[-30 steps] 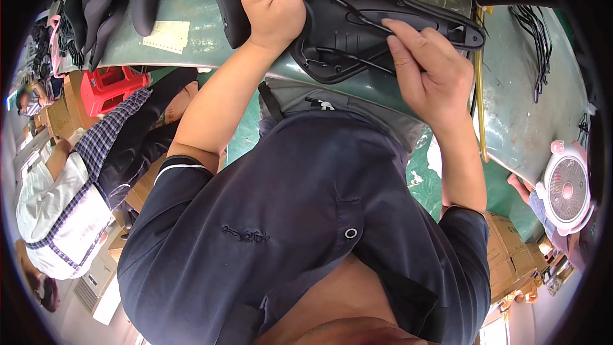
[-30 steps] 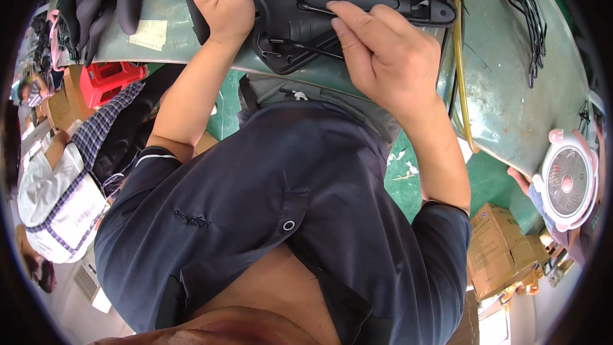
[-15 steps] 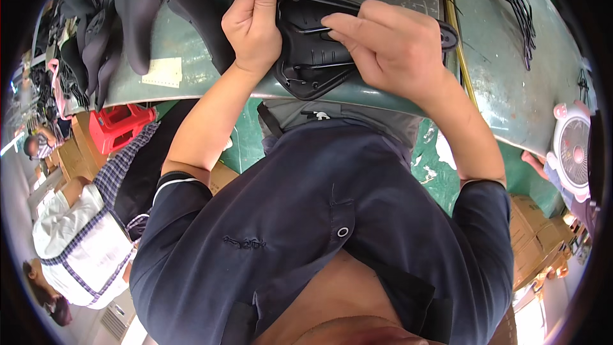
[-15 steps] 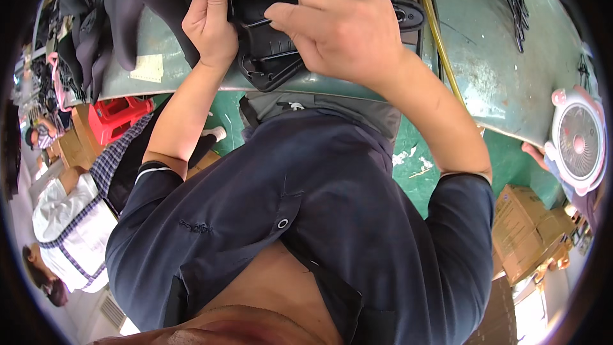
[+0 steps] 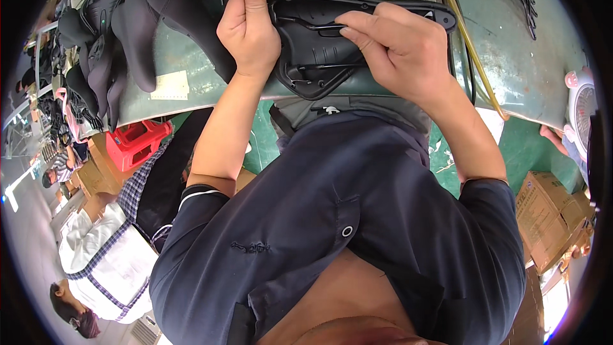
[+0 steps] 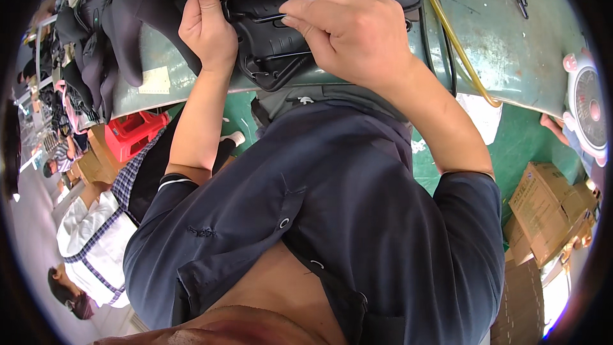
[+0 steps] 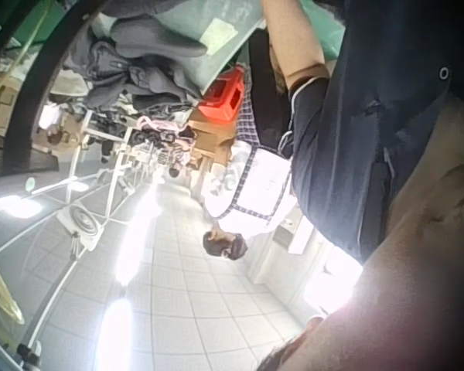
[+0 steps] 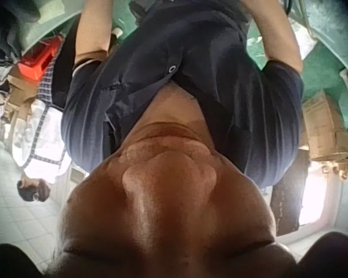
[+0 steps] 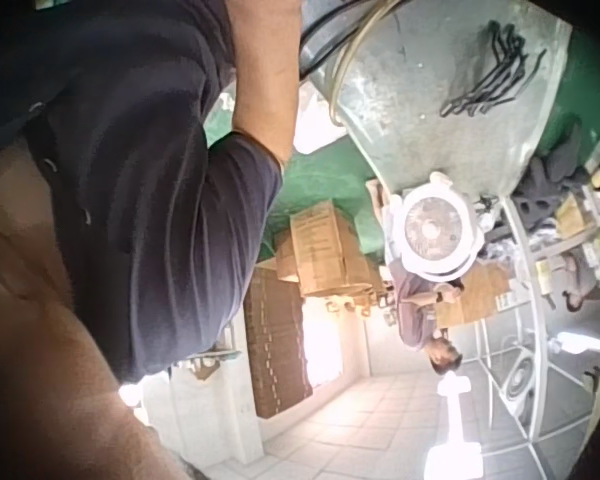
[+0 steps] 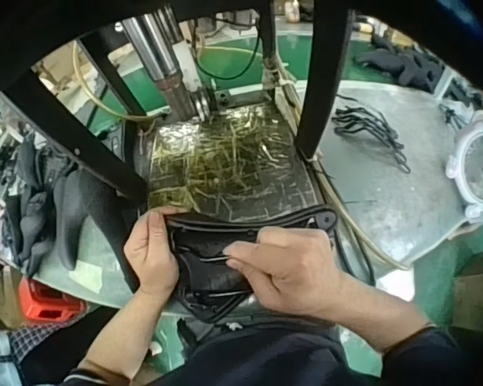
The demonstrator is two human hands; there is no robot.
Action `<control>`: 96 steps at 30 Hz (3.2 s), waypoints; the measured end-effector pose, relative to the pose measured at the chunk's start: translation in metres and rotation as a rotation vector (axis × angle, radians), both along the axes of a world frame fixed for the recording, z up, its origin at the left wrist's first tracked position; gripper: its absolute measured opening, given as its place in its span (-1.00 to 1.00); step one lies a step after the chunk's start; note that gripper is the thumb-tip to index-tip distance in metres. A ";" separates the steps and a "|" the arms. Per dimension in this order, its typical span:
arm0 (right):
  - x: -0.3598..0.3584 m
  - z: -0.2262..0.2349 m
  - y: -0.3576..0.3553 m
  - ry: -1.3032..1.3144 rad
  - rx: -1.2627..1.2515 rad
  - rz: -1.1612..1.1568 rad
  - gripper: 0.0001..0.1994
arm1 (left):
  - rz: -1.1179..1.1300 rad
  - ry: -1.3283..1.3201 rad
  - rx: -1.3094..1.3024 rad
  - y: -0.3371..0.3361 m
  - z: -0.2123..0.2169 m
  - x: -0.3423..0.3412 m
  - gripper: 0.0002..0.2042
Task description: Assembling bicycle seats by threading a cable into the base and using a pneumatic press.
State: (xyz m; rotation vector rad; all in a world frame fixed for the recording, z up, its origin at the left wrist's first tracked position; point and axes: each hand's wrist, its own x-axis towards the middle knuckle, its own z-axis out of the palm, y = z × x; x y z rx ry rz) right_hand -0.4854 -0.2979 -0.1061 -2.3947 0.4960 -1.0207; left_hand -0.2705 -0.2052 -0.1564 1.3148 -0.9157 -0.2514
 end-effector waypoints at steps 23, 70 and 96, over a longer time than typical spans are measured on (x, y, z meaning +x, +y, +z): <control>0.025 0.005 -0.006 0.128 -0.003 -0.193 -0.28 | 0.280 -0.769 0.280 0.028 0.034 -0.045 -0.54; 0.092 -0.029 -0.065 -0.235 -0.103 -0.392 -0.67 | 0.306 -0.846 0.200 -0.064 0.028 0.009 -0.77; -0.091 -0.028 -0.071 -0.425 0.556 -0.424 -0.53 | -0.896 0.613 0.049 0.008 0.115 -0.068 -0.63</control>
